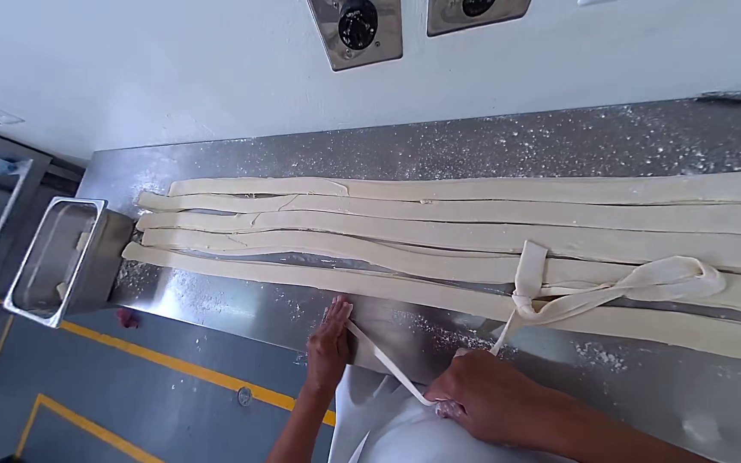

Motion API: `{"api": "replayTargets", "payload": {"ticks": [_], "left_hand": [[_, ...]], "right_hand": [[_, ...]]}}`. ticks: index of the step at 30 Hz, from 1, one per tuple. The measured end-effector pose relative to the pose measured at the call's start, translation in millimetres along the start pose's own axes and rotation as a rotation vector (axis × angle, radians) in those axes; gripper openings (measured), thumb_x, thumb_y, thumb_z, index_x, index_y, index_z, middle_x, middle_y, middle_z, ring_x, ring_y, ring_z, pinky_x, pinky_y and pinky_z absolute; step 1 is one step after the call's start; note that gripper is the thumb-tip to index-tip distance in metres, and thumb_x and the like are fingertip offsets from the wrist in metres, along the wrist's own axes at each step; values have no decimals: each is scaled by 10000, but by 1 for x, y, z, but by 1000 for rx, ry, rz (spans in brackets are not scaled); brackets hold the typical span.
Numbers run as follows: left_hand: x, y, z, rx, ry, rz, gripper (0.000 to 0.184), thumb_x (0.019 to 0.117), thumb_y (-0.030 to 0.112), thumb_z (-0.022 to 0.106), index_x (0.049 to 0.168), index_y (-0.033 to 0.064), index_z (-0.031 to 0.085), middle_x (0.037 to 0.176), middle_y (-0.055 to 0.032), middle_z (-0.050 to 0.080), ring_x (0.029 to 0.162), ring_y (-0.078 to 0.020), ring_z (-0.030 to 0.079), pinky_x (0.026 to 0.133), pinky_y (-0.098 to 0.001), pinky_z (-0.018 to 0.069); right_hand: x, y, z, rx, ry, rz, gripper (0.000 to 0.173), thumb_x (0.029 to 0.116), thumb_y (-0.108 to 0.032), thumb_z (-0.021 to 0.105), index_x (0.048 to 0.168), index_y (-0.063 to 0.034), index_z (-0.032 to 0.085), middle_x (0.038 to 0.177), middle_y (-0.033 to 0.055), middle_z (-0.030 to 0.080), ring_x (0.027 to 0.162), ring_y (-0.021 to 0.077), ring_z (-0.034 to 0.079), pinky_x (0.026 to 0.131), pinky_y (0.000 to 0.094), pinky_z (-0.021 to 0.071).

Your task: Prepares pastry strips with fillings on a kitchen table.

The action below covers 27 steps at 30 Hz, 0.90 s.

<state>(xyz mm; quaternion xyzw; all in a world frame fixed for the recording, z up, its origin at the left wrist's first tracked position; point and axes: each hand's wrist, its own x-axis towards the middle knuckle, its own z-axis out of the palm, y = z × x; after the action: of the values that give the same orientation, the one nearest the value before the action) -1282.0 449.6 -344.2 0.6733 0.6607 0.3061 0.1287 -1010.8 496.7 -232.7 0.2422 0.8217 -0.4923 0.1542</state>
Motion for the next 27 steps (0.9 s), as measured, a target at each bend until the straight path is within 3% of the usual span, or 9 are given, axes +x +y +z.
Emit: {"api": "replayTargets", "payload": {"ticks": [4,6,9,12,15,17,21,25,27], "left_hand": [[0,3,6,-22,29,-134,462,927,128,657,1305,-133,614,1279,-268,667,1186,-487,642,1033,-615,482],[0,4,12,-11,48,-88,413,885,109,682,1229,-120,674,1220,-256,699,1137,-463,678,992,-595,521],[4,2,9,32,67,-69,315,918,30,646,1194,-114,695,1216,-266,697,1151,-468,669,1024,-616,496],[-2,0,7,42,14,40,349,970,66,521,1206,-143,671,1252,-272,681,1194,-458,649,1057,-630,459],[-2,0,2,2,-1,-78,434,994,73,551,1346,-180,540,1224,-250,698,1112,-412,704,937,-536,564],[-3,1,8,-42,-9,-141,571,950,129,632,1406,-177,476,1325,-282,635,1224,-456,629,1013,-569,509],[1,0,12,-1,58,-90,409,894,66,692,1258,-116,656,1215,-248,705,1112,-425,701,923,-571,565],[-3,-6,8,47,10,9,418,967,72,565,1311,-165,587,1286,-276,662,1195,-466,646,1058,-612,471],[-5,-2,5,12,-28,23,394,985,53,521,1302,-172,588,1209,-243,708,1089,-399,716,940,-519,569]], "right_hand": [[15,-2,13,75,117,-181,228,1018,-149,552,1025,-28,744,824,197,702,823,387,685,782,564,488],[18,-3,15,119,133,-222,226,1014,-145,557,1011,-19,744,796,191,690,791,378,677,742,558,488],[12,-1,11,106,100,-163,266,1024,-208,550,986,-19,733,764,184,671,775,375,668,721,559,478],[4,9,6,117,83,-73,302,1032,-254,547,998,-22,737,785,189,675,793,377,668,714,568,473],[5,13,12,181,154,-89,288,1029,-228,553,1025,-15,747,789,191,684,775,370,672,700,558,485],[8,11,15,212,180,-112,280,1030,-216,554,1018,-11,745,778,184,680,756,353,669,685,539,488],[7,10,15,185,147,-82,290,1033,-240,555,1008,-19,740,780,178,676,767,350,668,684,539,484],[-5,9,-5,-21,-39,83,286,1037,-242,526,1057,-31,717,861,215,682,885,417,669,772,591,470],[-3,7,-6,-14,-62,67,269,1044,-204,516,1090,-30,715,890,225,687,905,428,669,776,598,474]]}}
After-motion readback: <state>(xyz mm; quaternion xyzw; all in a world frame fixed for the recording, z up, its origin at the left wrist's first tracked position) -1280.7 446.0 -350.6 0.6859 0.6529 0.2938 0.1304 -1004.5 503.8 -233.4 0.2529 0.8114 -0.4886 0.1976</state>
